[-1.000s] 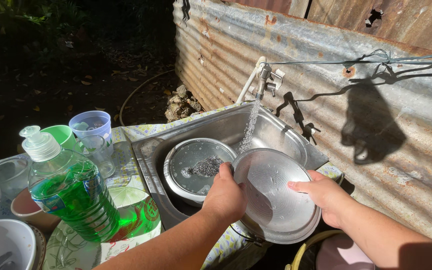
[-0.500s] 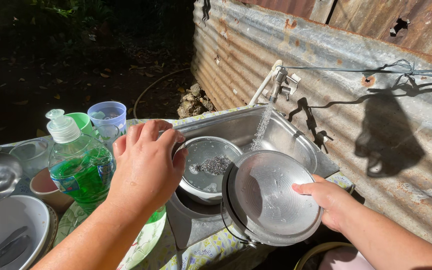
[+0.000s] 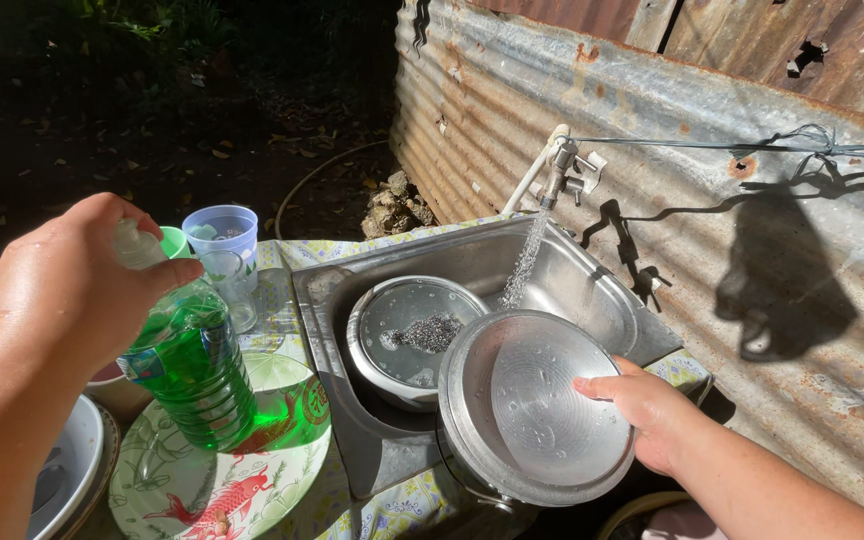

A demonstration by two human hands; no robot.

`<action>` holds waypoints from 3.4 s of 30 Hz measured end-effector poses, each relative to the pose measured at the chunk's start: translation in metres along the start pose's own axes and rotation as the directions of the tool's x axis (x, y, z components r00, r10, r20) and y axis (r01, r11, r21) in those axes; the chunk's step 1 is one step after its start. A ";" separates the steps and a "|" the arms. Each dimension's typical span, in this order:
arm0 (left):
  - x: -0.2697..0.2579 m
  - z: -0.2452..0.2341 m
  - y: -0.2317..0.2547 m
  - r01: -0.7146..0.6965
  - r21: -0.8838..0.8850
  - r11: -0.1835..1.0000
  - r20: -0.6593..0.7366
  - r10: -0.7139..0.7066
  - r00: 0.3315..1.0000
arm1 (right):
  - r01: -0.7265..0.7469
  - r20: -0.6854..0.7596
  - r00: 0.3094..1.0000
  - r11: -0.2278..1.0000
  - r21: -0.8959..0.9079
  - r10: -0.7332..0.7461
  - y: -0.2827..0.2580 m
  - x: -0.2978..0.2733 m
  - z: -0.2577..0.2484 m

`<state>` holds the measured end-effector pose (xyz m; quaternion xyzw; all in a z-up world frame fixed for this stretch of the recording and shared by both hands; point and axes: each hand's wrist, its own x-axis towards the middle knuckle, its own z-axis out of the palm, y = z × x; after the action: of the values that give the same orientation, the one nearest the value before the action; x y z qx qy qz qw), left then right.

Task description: The person washes a metal pot, a glass lid, and a rice cooker inner pot at an outdoor sink. They use a steel wool scrubber and a green sponge with dish soap, rinsing each item under running water. The cleaned items are placed aside on the counter.

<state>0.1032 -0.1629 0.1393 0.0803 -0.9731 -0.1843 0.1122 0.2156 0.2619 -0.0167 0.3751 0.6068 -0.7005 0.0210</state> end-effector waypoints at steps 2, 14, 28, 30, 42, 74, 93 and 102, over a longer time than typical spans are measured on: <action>0.001 0.002 0.002 -0.039 -0.009 0.999 -0.040 0.039 0.998 | 0.001 0.002 1.000 1.000 -0.001 -0.001 -0.002 -0.001 0.002; 0.071 0.026 0.038 -0.355 -0.133 0.925 -0.198 0.326 0.924 | -0.050 -0.024 0.998 0.998 0.027 0.050 -0.009 -0.008 0.006; 0.099 0.068 0.061 -0.198 0.111 0.974 -0.081 0.207 0.975 | -0.083 0.042 0.996 0.993 0.089 0.080 0.006 -0.009 0.020; 0.087 0.071 0.058 -0.295 0.124 0.947 -0.250 0.318 0.915 | -0.084 0.058 0.995 0.992 0.096 0.079 0.012 -0.010 0.028; -0.067 0.127 0.076 -0.644 -0.143 0.751 0.007 0.652 0.759 | -0.120 0.100 0.989 0.989 0.091 0.111 0.012 -0.025 0.069; -0.103 0.214 -0.127 -0.560 0.314 0.767 0.587 0.306 0.749 | -0.105 0.126 0.988 0.989 0.101 0.092 0.027 -0.051 0.096; -0.091 0.089 -0.089 -0.295 -0.383 0.875 0.321 0.425 0.847 | -0.047 0.169 0.985 0.984 0.174 0.017 0.042 -0.047 0.088; -0.071 0.053 -0.132 -0.349 -0.028 0.937 0.167 0.348 0.922 | -0.058 0.151 0.988 0.983 0.176 0.032 0.039 -0.049 0.089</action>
<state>0.1735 -0.2527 0.0282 -0.1098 -0.9780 -0.1666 0.0600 0.2247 0.1536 -0.0236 0.3361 0.5291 -0.7777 0.0477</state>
